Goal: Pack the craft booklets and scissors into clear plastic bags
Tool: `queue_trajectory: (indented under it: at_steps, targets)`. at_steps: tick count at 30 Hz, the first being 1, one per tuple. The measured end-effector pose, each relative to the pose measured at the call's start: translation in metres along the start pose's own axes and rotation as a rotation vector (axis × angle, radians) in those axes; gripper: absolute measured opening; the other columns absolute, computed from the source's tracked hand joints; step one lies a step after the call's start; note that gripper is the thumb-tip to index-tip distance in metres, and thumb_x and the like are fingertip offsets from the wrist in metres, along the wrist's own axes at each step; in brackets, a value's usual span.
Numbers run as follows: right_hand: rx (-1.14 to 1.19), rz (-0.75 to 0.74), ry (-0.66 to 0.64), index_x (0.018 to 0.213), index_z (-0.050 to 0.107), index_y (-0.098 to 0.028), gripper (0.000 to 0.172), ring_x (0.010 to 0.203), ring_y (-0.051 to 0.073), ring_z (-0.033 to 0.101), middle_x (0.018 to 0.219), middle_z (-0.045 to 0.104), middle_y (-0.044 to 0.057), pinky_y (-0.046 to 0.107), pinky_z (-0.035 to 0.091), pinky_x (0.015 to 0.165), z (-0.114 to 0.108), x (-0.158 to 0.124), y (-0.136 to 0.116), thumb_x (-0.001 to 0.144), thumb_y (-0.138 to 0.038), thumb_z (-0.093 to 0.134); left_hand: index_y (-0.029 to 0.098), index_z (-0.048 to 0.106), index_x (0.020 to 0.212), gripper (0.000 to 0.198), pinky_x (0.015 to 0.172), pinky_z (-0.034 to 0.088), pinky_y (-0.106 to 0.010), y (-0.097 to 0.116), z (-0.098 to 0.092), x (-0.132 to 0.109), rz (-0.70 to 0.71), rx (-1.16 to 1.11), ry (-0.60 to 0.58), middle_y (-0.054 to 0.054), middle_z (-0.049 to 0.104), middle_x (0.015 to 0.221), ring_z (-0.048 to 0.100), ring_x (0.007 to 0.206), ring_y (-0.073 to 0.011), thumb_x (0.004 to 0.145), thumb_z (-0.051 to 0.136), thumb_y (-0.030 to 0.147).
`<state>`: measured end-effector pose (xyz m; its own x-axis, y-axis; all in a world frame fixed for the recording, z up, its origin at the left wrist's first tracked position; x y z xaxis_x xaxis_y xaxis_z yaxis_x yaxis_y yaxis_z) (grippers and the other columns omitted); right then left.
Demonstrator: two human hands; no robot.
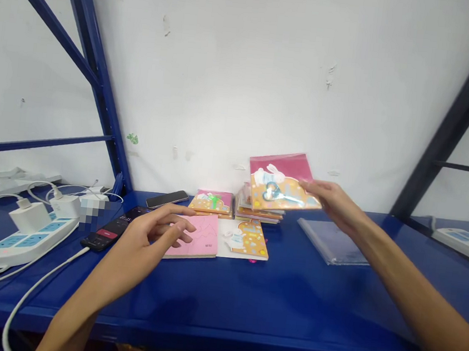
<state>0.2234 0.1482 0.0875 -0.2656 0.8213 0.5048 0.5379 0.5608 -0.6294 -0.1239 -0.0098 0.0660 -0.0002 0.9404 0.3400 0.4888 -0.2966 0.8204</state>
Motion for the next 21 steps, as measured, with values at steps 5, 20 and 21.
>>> queue_trajectory:
  at_steps: [5,20,21]
  targets:
    - [-0.342,0.205,-0.011,0.078,0.075,-0.012,0.063,0.070,0.026,0.068,0.071,0.073,0.014,0.035,0.048,0.066,0.031,0.052,0.044,0.093,-0.067,0.048,0.026,0.067,0.113,0.030,0.079,0.059,-0.033,0.000,0.005,-0.002,-0.030,0.024,-0.035,-0.003,0.076,0.098,0.075,0.088,-0.0221,0.097,0.057,0.049]
    - [-0.619,0.045,-0.265,0.072,0.072,-0.019,0.068,0.069,0.025,0.068,0.078,0.075,0.013,0.032,0.039,0.064,0.074,-0.012,0.010,0.104,-0.056,0.024,0.023,0.057,0.139,0.053,0.107,0.041,-0.049,-0.041,0.023,0.005,-0.073,0.657,-0.054,-0.014,0.064,0.139,0.056,0.131,-0.0360,0.100,0.035,0.052]
    - [-0.601,0.041,-0.318,0.073,0.073,-0.019,0.069,0.069,0.025,0.068,0.080,0.076,0.013,0.033,0.040,0.064,0.085,-0.020,0.010,0.104,-0.057,0.024,0.020,0.048,0.149,0.062,0.108,0.039,-0.055,-0.056,0.020,0.007,-0.172,0.737,-0.066,-0.019,0.059,0.145,0.050,0.137,-0.0405,0.099,0.031,0.053]
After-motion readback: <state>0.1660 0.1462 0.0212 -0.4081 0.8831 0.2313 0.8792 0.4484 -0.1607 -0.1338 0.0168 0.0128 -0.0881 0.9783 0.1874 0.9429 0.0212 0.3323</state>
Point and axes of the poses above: each hand's wrist, its own x-axis towards the middle knuckle, its own z-axis out of the palm, y = z × x, the point moved 6 cm from there along x, towards the middle knuckle
